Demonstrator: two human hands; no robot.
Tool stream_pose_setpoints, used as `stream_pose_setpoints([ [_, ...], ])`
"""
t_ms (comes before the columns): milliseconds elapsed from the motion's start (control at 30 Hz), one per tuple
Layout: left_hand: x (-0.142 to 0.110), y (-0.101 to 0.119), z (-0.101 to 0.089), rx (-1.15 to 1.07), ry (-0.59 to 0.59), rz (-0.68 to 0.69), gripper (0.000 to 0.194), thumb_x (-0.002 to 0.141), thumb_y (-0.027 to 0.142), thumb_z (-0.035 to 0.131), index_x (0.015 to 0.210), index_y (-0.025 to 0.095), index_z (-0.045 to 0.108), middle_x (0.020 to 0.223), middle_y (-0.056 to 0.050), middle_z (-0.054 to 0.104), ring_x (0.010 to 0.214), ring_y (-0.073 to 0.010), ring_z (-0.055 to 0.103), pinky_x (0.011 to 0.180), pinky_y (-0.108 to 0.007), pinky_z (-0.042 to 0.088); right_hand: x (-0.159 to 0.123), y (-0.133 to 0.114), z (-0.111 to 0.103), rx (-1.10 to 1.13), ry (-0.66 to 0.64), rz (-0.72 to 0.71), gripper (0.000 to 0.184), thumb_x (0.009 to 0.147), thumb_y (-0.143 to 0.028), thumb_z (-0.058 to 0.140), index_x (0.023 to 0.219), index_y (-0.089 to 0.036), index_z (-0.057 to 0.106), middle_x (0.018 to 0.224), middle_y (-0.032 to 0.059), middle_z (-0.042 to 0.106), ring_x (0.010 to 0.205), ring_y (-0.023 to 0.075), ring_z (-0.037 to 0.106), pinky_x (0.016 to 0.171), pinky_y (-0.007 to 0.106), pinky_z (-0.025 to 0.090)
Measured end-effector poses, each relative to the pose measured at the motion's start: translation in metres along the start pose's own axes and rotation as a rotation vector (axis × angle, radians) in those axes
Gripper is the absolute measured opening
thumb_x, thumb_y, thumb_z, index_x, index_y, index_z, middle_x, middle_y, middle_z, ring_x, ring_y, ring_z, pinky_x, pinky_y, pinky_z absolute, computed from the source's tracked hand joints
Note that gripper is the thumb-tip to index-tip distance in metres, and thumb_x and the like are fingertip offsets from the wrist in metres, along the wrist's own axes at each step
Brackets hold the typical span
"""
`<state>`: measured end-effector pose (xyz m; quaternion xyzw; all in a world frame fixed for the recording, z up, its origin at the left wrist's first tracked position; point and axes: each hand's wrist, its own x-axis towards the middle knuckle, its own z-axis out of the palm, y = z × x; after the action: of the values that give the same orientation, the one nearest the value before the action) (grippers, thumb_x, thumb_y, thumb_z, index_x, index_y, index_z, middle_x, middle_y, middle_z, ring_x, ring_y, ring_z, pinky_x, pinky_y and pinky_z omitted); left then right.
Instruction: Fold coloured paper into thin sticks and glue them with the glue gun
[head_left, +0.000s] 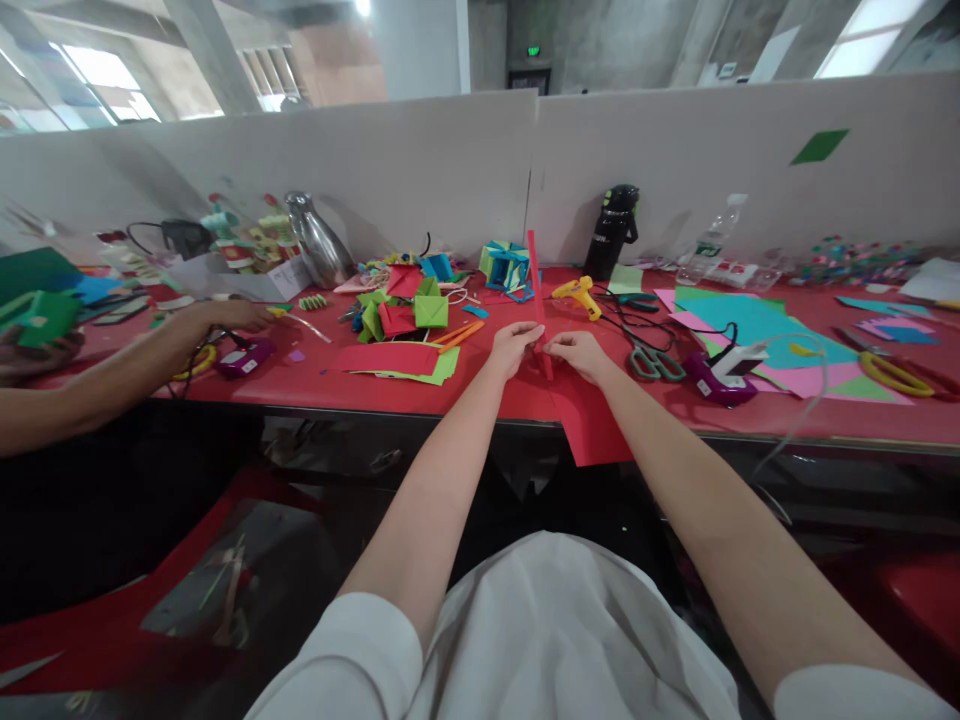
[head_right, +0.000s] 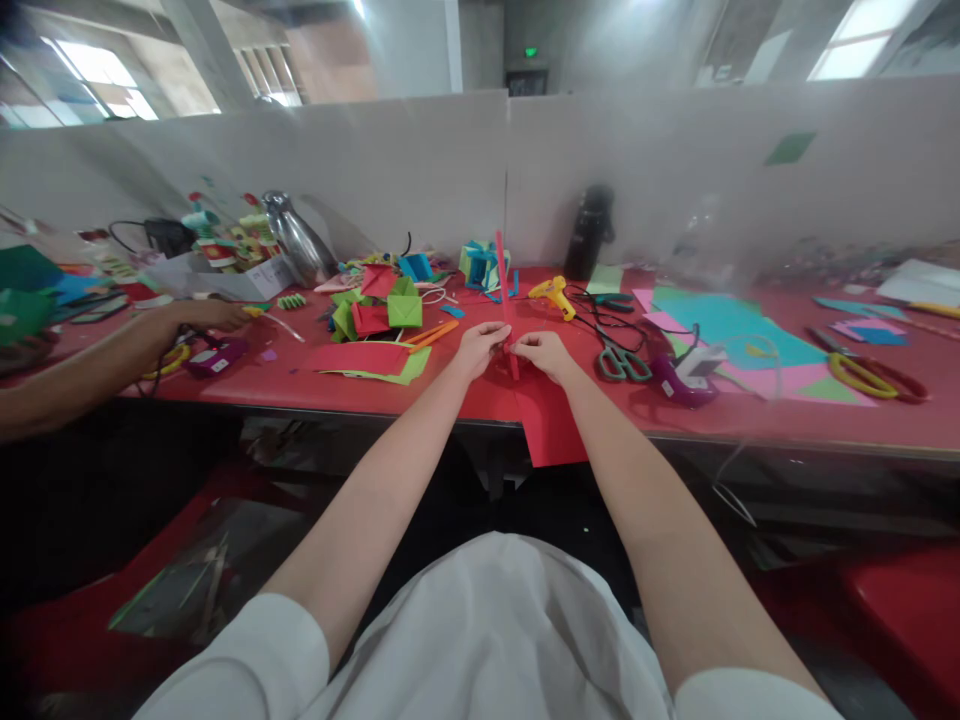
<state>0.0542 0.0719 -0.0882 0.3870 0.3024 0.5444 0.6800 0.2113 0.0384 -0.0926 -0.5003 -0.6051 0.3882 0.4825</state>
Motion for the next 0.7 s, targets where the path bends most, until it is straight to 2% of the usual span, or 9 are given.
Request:
stream_pose_setpoints([
  [267,-0.006,0.015,-0.001,-0.094,0.044,-0.006,0.028,0.064,0.009,0.087,0.086,0.013,0.072,0.07,0.001,0.069,0.062,-0.008,0.061,0.067,-0.021,0.045,-0.009,-0.013,0.007,-0.126,-0.038,-0.111,0.04,0.069,-0.057,0.075,0.071,-0.018,0.069,0.065,0.0002,0.064,0.06,0.0147,0.053,0.061,0.029,0.043],
  [433,-0.03,0.032,-0.001,-0.173,0.044,0.037,0.026,0.064,0.012,0.088,0.082,0.015,0.069,0.075,0.002,0.07,0.063,-0.007,0.062,0.065,-0.02,0.044,-0.023,-0.048,0.005,-0.214,-0.117,-0.212,0.034,0.069,-0.051,0.079,0.072,-0.018,0.069,0.07,0.0007,0.065,0.069,0.0174,0.057,0.068,0.031,0.044],
  [533,-0.054,0.037,0.005,-0.229,0.052,0.088,0.03,0.063,0.014,0.088,0.084,0.018,0.067,0.078,0.003,0.07,0.066,-0.0065,0.062,0.065,-0.02,0.045,-0.049,-0.077,0.003,-0.234,-0.187,-0.226,0.033,0.076,-0.047,0.075,0.065,-0.018,0.066,0.064,-0.0006,0.062,0.065,0.0161,0.055,0.065,0.03,0.044],
  [600,-0.072,0.04,0.013,-0.27,0.043,0.137,0.029,0.066,0.019,0.088,0.084,0.02,0.066,0.081,0.005,0.069,0.068,-0.0062,0.061,0.068,-0.02,0.046,-0.074,-0.096,0.007,-0.175,-0.17,-0.213,0.032,0.083,-0.048,0.069,0.073,-0.018,0.069,0.069,0.0009,0.066,0.068,0.0166,0.058,0.067,0.03,0.046],
  [700,-0.099,0.047,0.028,-0.288,-0.022,0.167,0.027,0.068,0.025,0.088,0.085,0.02,0.066,0.085,0.003,0.068,0.072,-0.0078,0.061,0.07,-0.021,0.047,-0.113,-0.116,0.019,0.066,0.03,-0.158,0.034,0.088,-0.051,0.065,0.083,-0.018,0.073,0.071,0.0035,0.069,0.067,0.0167,0.061,0.066,0.03,0.049],
])
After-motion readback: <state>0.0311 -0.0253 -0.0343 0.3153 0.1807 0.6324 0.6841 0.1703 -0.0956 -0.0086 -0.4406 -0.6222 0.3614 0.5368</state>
